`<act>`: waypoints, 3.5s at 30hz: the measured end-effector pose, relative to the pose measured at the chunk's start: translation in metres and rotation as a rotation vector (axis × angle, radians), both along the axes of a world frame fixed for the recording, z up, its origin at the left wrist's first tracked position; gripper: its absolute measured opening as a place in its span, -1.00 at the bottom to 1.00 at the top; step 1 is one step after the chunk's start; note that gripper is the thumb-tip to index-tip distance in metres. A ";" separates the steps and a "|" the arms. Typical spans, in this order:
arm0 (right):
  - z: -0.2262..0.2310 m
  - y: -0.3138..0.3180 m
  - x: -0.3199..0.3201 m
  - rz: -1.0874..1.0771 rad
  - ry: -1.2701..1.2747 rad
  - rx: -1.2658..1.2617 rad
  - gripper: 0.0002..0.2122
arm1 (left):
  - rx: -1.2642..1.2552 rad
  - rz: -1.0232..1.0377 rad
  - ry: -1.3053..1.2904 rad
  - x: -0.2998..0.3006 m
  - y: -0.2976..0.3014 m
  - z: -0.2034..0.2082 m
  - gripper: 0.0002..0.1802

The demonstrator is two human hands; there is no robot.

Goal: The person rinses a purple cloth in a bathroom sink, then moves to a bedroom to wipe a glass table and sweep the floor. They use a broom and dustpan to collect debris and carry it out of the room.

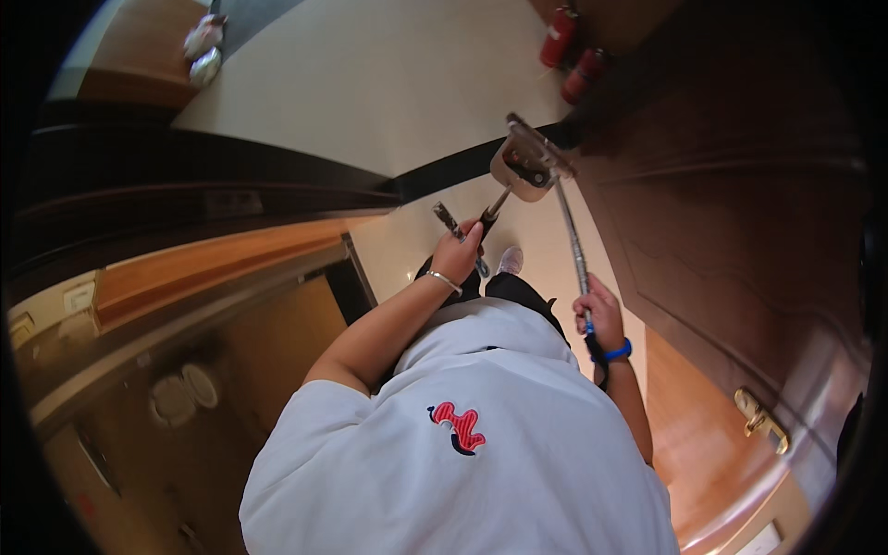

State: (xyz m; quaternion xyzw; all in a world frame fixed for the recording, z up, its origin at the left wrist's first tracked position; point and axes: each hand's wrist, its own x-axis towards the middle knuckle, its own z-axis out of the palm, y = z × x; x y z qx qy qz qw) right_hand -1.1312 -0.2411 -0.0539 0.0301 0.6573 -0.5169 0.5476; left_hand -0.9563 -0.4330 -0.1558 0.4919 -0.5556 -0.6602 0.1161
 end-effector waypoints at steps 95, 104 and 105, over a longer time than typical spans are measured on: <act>-0.022 -0.215 -0.206 1.108 0.316 0.450 -0.60 | -0.095 0.067 -0.400 0.013 -0.137 -0.045 -0.64; -0.062 -0.289 -0.276 1.663 0.780 0.536 -0.52 | -0.136 0.003 -0.476 -0.017 -0.171 -0.054 -0.63; -0.074 -0.301 -0.291 1.695 0.830 0.550 -0.53 | -0.136 -0.005 -0.487 -0.019 -0.171 -0.054 -0.64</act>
